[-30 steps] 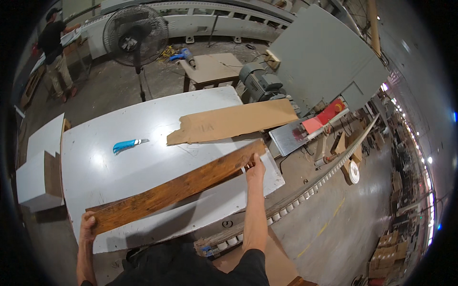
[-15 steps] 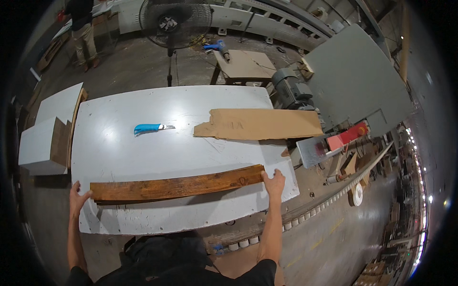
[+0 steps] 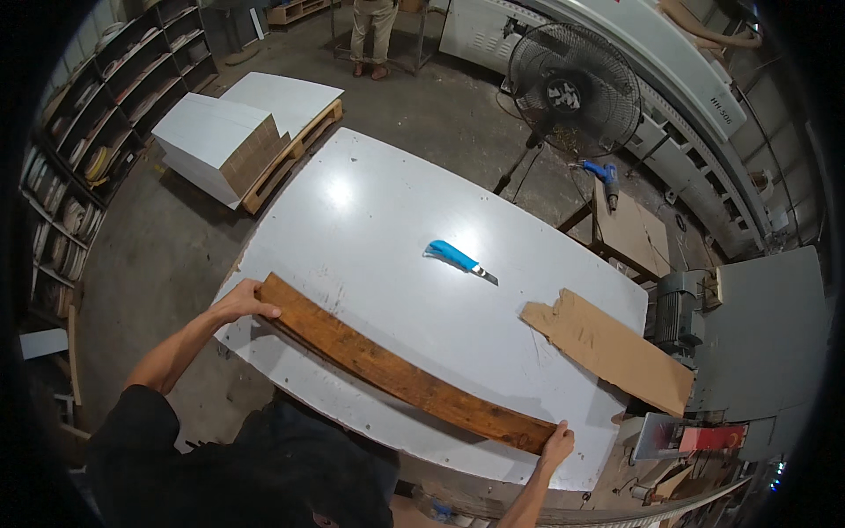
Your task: The person aligns and turns wooden boards on a work table, then carries and places the wooden boards onto a cardboard sheet on the floor.
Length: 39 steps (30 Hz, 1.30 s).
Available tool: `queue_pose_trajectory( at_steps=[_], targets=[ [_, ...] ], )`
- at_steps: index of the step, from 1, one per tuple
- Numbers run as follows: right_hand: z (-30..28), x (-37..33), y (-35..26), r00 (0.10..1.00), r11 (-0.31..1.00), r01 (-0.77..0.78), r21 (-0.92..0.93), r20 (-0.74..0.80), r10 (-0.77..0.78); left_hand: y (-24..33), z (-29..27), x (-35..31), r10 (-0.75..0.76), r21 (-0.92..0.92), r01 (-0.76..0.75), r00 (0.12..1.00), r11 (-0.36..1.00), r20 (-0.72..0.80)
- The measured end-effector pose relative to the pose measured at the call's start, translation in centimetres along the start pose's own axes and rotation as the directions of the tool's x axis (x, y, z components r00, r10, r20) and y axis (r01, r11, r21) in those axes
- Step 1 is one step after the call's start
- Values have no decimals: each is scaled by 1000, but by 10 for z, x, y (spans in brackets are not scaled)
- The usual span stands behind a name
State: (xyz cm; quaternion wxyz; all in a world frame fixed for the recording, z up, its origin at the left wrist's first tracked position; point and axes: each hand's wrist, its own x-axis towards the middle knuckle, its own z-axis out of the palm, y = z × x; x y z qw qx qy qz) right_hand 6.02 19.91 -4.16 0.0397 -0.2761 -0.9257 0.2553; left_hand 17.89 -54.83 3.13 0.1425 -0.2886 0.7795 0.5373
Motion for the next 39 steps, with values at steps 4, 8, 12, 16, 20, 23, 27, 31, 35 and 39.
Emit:
queue_pose_trajectory(
  at_steps=[4, 8, 12, 16, 20, 23, 27, 31, 35, 39],
  targets=[
    [33, -72, -69, 990, 1000, 8, 27, -139, -4, -58, -79, -3, -76, -123, 78, 997, 989, 14],
    [61, -124, -130, 984, 996, 92, 7, -155, -90, -75, -151, -10, -107, -248, 119, 992, 961, 65],
    [80, -154, -168, 984, 997, 80, -22, -161, -82, -103, -190, 17, -123, -506, 289, 934, 813, 336],
    [91, -166, -187, 980, 955, 72, 287, -199, -14, -112, -210, 34, -21, -501, 187, 948, 845, 319],
    [112, -168, -163, 959, 397, 105, 912, -199, 204, -74, -224, 24, 287, -181, -277, 957, 944, 32],
    [137, -170, -145, 982, 266, 8, 964, -57, 178, -94, -222, 37, 512, -90, -514, 858, 853, -51],
    [82, -156, -59, 995, 430, 71, 900, -31, -98, -123, -186, 78, 638, -203, -622, 770, 756, 16],
    [87, -183, -122, 995, 324, 22, 946, 12, -100, -128, -200, 65, 496, -94, -496, 868, 863, -24],
    [87, -196, -129, 992, 425, 29, 905, 24, -120, -141, -196, 58, 518, -133, -520, 854, 844, -51],
    [91, -188, -124, 979, 346, 124, 930, -57, -196, -148, -183, 79, 579, -219, -568, 815, 794, -12]
  ],
)
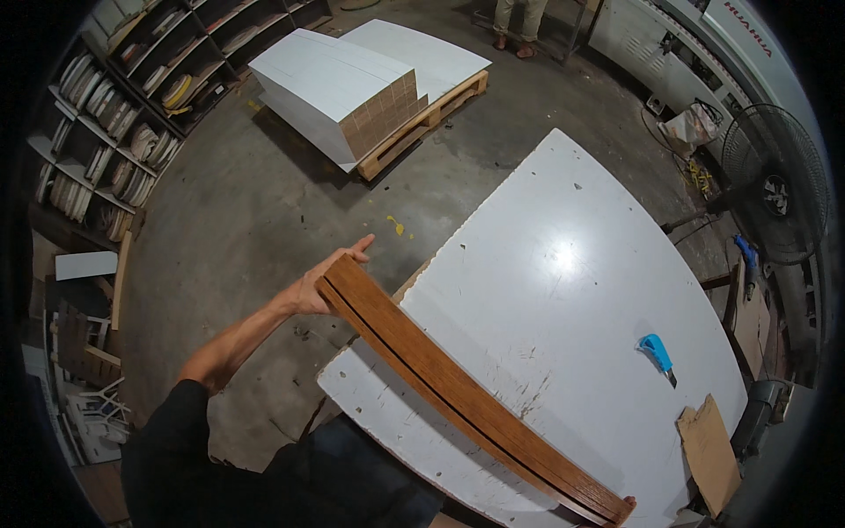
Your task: The person aligns and turns wooden boards on a work table, then carries and places the wooden boards onto a cardboard sheet on the floor.
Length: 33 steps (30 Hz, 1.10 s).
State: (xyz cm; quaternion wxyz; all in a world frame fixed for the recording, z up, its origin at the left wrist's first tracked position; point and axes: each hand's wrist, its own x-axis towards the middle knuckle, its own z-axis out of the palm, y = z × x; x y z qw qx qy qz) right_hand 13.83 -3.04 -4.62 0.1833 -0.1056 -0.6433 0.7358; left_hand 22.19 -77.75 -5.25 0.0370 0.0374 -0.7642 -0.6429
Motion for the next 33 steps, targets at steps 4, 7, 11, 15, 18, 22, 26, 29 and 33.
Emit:
queue_pose_trajectory(
  at_steps=[4, 7, 11, 15, 18, 22, 26, 29, 33],
  targets=[
    [2, 15, 19, 999, 999, 52, -14, -8, -52, -29, 5, 8, 120, -169, -117, 993, 979, 7],
    [18, 7, 21, 988, 995, 64, -75, -139, -74, -16, 0, 3, 53, -300, -68, 997, 952, -57],
    [32, -6, 11, 975, 999, 40, -22, -216, -44, -45, -53, -18, -21, 57, 29, 992, 998, -121],
    [39, -86, -36, 892, 949, -273, -160, -411, 188, 8, -117, -27, -238, 86, 239, 971, 967, -19],
    [43, -184, -63, 880, 921, -256, -294, -465, 96, 73, -132, -12, -275, 59, 273, 961, 960, 31],
    [-10, -313, -52, 647, 882, -454, -124, -727, 231, 166, -90, 35, -341, 170, 307, 909, 936, 241],
    [-35, -421, -65, 403, 859, -513, -3, -884, 237, 206, 16, 84, -289, 253, 185, 831, 949, 475],
    [-74, -510, -71, 183, 869, -480, 123, -954, 236, 240, 124, 96, -252, 235, 127, 725, 964, 641],
    [-91, -635, -77, -201, 938, -206, 278, -950, 238, 278, 254, 79, -128, 135, 22, 509, 991, 851]
  ],
)
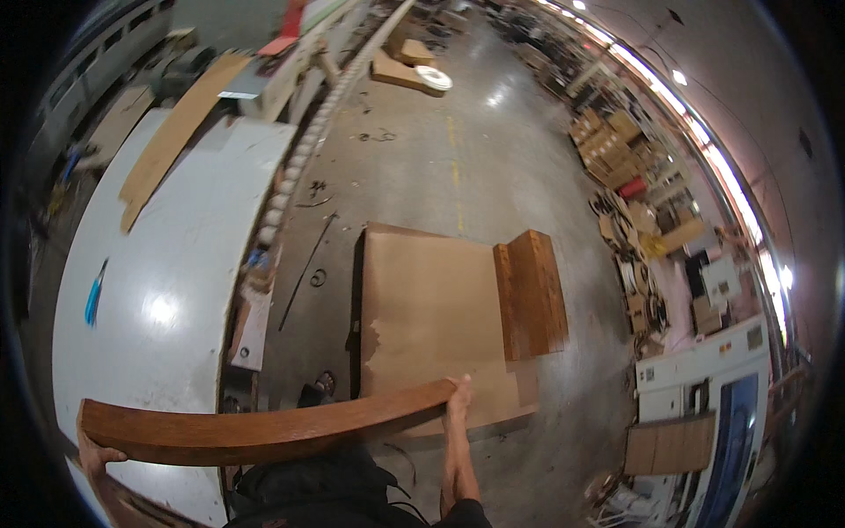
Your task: The person aligns and turns wooden boards on a work table, then carries and places the wooden boards onto a cardboard sheet on the floor.
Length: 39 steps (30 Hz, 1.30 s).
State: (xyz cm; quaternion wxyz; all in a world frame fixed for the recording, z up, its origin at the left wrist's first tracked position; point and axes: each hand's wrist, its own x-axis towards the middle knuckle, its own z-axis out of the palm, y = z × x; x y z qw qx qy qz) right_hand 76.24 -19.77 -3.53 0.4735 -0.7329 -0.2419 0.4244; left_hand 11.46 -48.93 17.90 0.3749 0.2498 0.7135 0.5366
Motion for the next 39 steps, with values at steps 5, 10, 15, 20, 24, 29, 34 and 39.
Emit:
queue_pose_trajectory(
  at_steps=[5, 10, 15, 20, 24, 29, 34, 39],
  targets=[
    [-105, 25, 42, 976, 995, 30, 92, -219, -9, 64, 123, 89, 97, 204, -141, 972, 969, 214],
    [-164, 15, 62, 906, 968, 19, 249, -414, 89, 104, 258, 157, 163, 260, -287, 897, 922, 411],
    [-189, 23, 102, 782, 951, -44, 307, -582, 223, 139, 391, 230, 44, 258, -351, 663, 900, 747],
    [-194, 55, 146, 649, 903, -141, 407, -650, 394, 139, 528, 279, -68, 316, -347, 572, 883, 818],
    [-186, 96, 156, 513, 858, -212, 467, -694, 505, 145, 654, 310, -226, 408, -332, 470, 850, 853],
    [-185, 165, 134, 365, 824, -393, 409, -753, 548, 146, 838, 389, -462, 577, -313, 373, 754, 805],
    [-201, 239, 27, 407, 712, -481, 512, -589, 698, 151, 1016, 457, -553, 614, -435, 273, 659, 787],
    [-226, 291, -78, 685, 671, -307, 675, -333, 648, 182, 1170, 478, -566, 581, -363, 159, 728, 809]
  ],
)
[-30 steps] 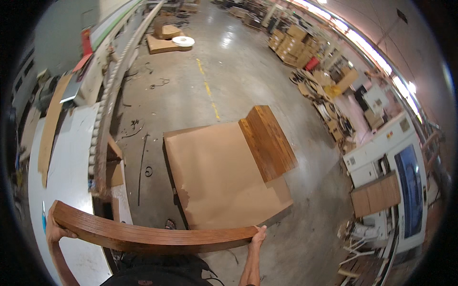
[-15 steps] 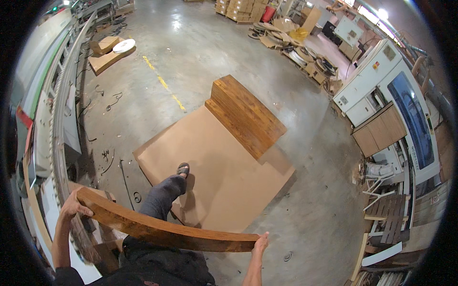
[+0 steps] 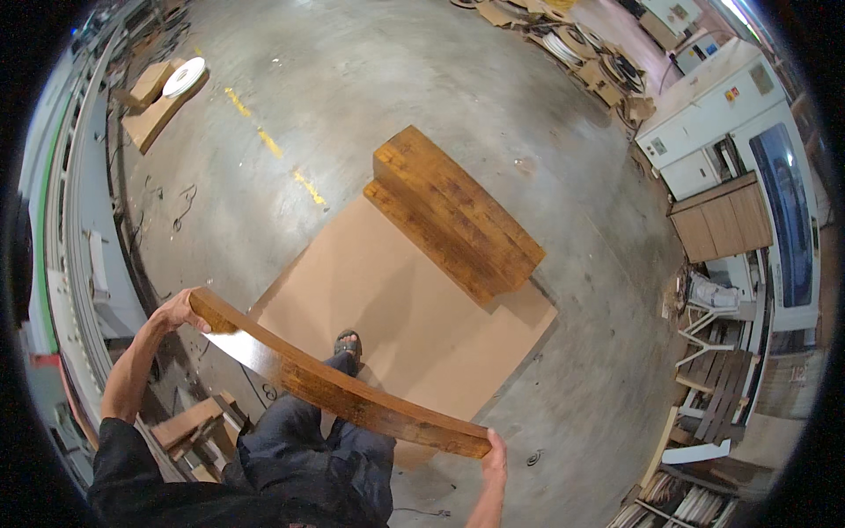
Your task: The person aligns and turns wooden boards on a work table, then carries and places the wooden boards onto a cardboard sheet on the floor.
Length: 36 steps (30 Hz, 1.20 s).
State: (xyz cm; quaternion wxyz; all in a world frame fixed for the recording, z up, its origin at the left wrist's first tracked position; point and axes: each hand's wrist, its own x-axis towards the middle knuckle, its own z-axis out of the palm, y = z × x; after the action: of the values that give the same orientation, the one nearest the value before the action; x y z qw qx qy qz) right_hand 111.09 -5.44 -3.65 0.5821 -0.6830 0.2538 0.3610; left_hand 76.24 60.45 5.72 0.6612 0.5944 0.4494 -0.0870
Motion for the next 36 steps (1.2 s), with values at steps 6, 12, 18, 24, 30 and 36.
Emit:
queue_pose_trajectory(
  at_steps=[6, 12, 18, 24, 30, 36],
  targets=[
    [3, 45, -53, 963, 999, 11, 50, 269, -24, 98, -30, 105, -43, 139, 27, 993, 990, 113],
    [42, 133, -83, 983, 993, 70, 91, 165, -84, 138, -21, 230, -41, 276, 5, 991, 961, 127],
    [86, 283, -91, 992, 998, -57, 41, 116, 52, 131, -9, 399, -89, 244, 59, 990, 968, 113],
    [129, 429, -50, 976, 986, -132, -98, -186, 112, 92, 13, 605, -193, 241, 153, 969, 958, 152],
    [148, 574, -9, 990, 999, -31, -21, -138, 27, 22, 31, 812, -139, 311, 79, 975, 947, 173],
    [174, 633, -1, 989, 989, 129, -66, -68, -133, -2, 29, 875, -138, 274, 74, 966, 959, 221]
  ],
)
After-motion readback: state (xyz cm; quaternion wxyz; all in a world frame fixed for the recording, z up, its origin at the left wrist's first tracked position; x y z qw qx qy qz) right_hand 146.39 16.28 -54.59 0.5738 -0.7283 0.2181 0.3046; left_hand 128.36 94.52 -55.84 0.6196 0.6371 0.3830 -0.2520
